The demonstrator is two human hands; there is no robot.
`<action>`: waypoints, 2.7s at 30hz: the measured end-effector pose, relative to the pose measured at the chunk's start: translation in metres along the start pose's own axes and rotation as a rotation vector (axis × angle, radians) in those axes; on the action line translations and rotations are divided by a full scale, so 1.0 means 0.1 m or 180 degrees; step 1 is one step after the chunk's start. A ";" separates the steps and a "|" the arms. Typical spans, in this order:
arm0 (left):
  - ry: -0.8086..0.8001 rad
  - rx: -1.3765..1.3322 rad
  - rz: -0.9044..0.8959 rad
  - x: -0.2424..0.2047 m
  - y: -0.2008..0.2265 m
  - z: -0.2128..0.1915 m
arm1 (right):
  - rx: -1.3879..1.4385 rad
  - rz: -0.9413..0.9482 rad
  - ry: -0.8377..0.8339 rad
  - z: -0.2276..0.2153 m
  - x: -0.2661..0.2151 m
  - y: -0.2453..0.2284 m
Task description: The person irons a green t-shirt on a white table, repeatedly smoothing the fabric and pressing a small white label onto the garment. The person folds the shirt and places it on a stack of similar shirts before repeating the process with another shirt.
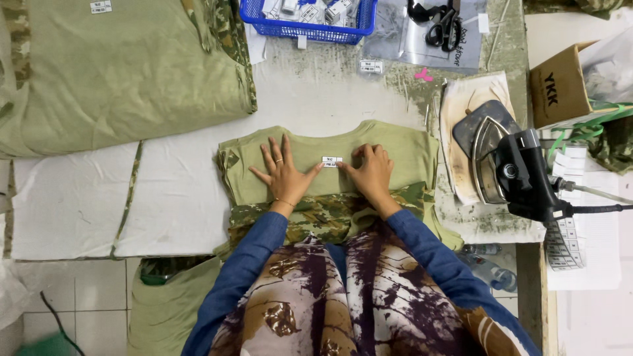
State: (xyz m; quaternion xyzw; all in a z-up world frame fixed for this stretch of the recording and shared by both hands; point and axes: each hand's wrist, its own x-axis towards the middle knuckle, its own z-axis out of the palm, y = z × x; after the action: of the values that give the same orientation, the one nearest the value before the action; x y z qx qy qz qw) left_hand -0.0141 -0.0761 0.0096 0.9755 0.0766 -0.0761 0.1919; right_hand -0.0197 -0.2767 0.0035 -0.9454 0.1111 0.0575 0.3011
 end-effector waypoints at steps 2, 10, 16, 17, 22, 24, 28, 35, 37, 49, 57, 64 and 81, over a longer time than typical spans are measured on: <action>-0.0018 -0.0014 -0.0030 0.00 0.00 0.00 | 0.0028 -0.0011 -0.0031 0.01 -0.01 -0.03; -0.0132 -0.0101 -0.0072 -0.01 0.02 -0.05 | -0.0034 0.0040 -0.0046 0.02 -0.02 -0.03; -0.0023 -0.0096 -0.0107 -0.05 0.11 0.03 | -0.0218 0.0039 -0.0125 -0.05 0.01 -0.01; 0.0098 -0.0041 -0.0011 -0.06 0.12 0.07 | -0.0397 -0.0146 -0.0248 -0.09 0.02 0.05; 0.0195 -0.0335 0.0183 0.00 -0.18 -0.01 | -0.2222 0.0180 0.1141 -1.63 0.20 0.87; 0.0561 -0.0260 0.0228 -0.01 -0.37 -0.16 | -0.2823 0.0408 0.2033 -2.11 0.18 2.02; 0.1041 -0.0495 0.0526 -0.13 -0.63 -0.36 | -0.1175 0.0896 0.0451 -2.24 0.30 1.98; 0.0915 -0.0580 0.2070 -0.43 -0.82 -0.07 | -0.1383 -0.0340 -0.0341 -1.82 0.12 -0.03; 0.0860 -0.0563 0.2356 -0.52 -0.72 0.04 | -0.1554 -0.1007 -0.0632 -1.41 0.10 -0.54; -0.0431 -0.0342 0.2922 -0.77 -0.17 0.45 | -0.1574 -0.0764 -0.1023 -1.37 0.36 -0.08; -0.1089 -0.0512 0.2747 -0.70 -0.02 0.73 | -0.0908 0.0996 0.0663 -1.98 0.55 2.53; -0.1247 -0.1324 0.2180 -0.58 0.20 0.16 | -0.0882 -0.1610 0.0223 -1.36 -0.29 0.26; -0.0699 0.0008 -0.0074 0.46 -0.58 -0.79 | -0.0511 0.0175 -0.0437 -0.48 0.75 1.05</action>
State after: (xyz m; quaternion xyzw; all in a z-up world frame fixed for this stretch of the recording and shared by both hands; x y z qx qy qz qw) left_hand 0.0302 0.0131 0.0525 0.9605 0.0664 -0.1848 0.1970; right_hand 0.0296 -0.4017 -0.0291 -0.9569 0.1112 0.1391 0.2296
